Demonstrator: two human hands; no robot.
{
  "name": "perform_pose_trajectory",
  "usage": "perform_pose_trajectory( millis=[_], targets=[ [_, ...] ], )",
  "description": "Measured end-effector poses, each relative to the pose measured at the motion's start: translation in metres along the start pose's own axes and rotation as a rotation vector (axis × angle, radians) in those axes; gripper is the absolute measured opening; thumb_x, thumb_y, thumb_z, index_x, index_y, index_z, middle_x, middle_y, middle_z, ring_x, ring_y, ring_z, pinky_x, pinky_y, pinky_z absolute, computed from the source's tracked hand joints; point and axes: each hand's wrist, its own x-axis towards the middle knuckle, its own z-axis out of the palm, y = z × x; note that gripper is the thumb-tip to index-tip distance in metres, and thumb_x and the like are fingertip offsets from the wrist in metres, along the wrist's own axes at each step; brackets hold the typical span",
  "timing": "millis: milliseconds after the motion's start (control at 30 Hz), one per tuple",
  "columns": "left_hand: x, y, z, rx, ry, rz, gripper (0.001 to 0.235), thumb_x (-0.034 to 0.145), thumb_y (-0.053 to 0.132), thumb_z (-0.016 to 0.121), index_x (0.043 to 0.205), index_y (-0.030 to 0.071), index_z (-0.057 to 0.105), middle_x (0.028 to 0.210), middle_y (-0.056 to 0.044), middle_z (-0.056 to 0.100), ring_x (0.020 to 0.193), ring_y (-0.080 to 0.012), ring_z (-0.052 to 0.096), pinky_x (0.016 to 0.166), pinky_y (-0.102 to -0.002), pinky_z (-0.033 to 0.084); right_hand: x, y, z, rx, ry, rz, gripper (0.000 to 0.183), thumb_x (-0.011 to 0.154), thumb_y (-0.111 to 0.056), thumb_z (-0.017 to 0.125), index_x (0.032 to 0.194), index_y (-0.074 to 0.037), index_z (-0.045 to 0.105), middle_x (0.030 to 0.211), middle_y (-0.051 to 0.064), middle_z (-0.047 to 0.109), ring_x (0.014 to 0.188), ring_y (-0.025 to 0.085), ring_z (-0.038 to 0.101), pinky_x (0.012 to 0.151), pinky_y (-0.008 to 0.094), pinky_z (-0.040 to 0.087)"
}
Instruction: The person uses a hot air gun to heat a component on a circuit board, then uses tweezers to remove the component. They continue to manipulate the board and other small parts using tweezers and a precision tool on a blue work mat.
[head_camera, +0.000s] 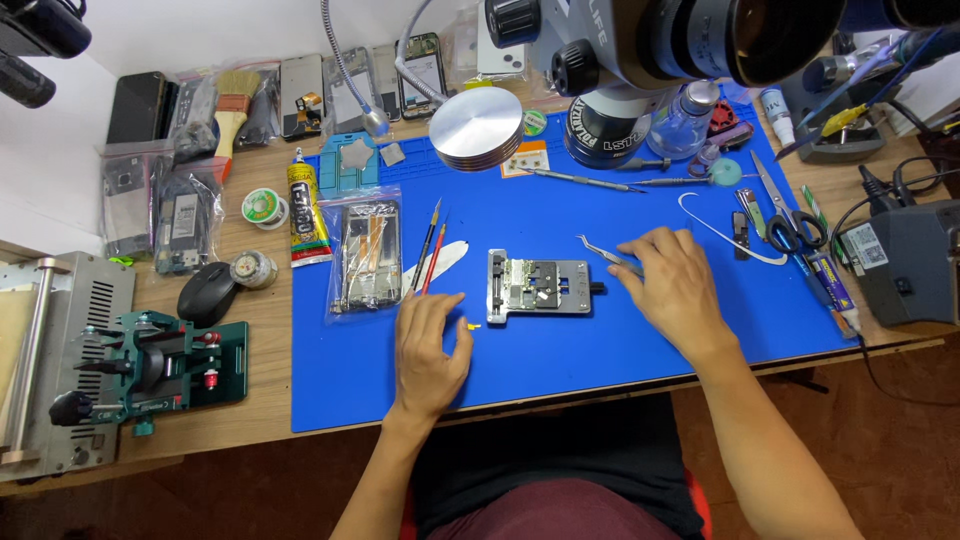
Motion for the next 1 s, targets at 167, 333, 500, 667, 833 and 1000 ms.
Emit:
perform_pose_trajectory(
  millis=[167,333,500,667,833,1000],
  targets=[
    [-0.001,-0.005,0.001,-0.042,0.061,-0.019,0.025,0.095,0.007,0.066,0.119,0.009,0.073,0.105,-0.007,0.07,0.109,-0.0293,0.065,0.117,-0.05,0.041,-0.002,0.002,0.01,0.014,-0.002,0.031,0.017,0.101,-0.03,0.076,0.107,-0.014,0.076,0.094,0.003,0.066,0.097,0.024,0.068,0.087,0.038,0.055],
    [0.001,-0.004,0.0,-0.079,0.076,-0.048,0.023,0.097,0.006,0.065,0.118,0.009,0.073,0.105,-0.006,0.068,0.109,-0.0298,0.066,0.115,-0.049,0.044,0.003,-0.037,-0.05,0.458,-0.114,0.133,0.023,0.104,-0.031,0.069,0.122,-0.017,0.071,0.102,0.006,0.077,0.1,0.03,0.075,0.087,0.042,0.059],
    [0.004,-0.002,-0.001,-0.097,0.072,-0.044,0.023,0.097,0.004,0.064,0.117,0.008,0.072,0.105,-0.008,0.068,0.11,-0.0318,0.066,0.114,-0.051,0.044,-0.002,-0.054,-0.068,0.42,-0.19,0.027,0.014,0.102,-0.028,0.068,0.108,-0.018,0.076,0.094,0.003,0.076,0.086,0.025,0.075,0.076,0.037,0.061],
    [0.004,-0.001,-0.002,-0.1,0.071,-0.045,0.022,0.097,0.003,0.064,0.117,0.007,0.072,0.105,-0.008,0.068,0.11,-0.0319,0.066,0.113,-0.051,0.044,-0.011,-0.056,-0.057,0.317,-0.179,0.002,0.012,0.098,-0.033,0.073,0.102,-0.022,0.076,0.092,-0.002,0.074,0.081,0.019,0.072,0.071,0.034,0.061],
    [0.002,-0.004,-0.001,-0.087,0.06,-0.049,0.022,0.097,0.005,0.064,0.118,0.008,0.072,0.107,-0.008,0.068,0.112,-0.0312,0.066,0.114,-0.05,0.043,-0.012,-0.054,-0.05,0.298,-0.174,-0.023,0.01,0.097,-0.032,0.074,0.1,-0.023,0.076,0.09,-0.004,0.072,0.086,0.019,0.073,0.073,0.034,0.06],
    [0.003,-0.002,-0.002,-0.101,0.056,-0.063,0.022,0.098,0.005,0.063,0.118,0.008,0.071,0.107,-0.008,0.068,0.112,-0.0312,0.066,0.114,-0.051,0.043,-0.011,-0.058,-0.044,0.307,-0.167,-0.044,0.009,0.098,-0.032,0.073,0.098,-0.023,0.075,0.088,-0.005,0.071,0.087,0.018,0.073,0.073,0.033,0.06]
  ],
)
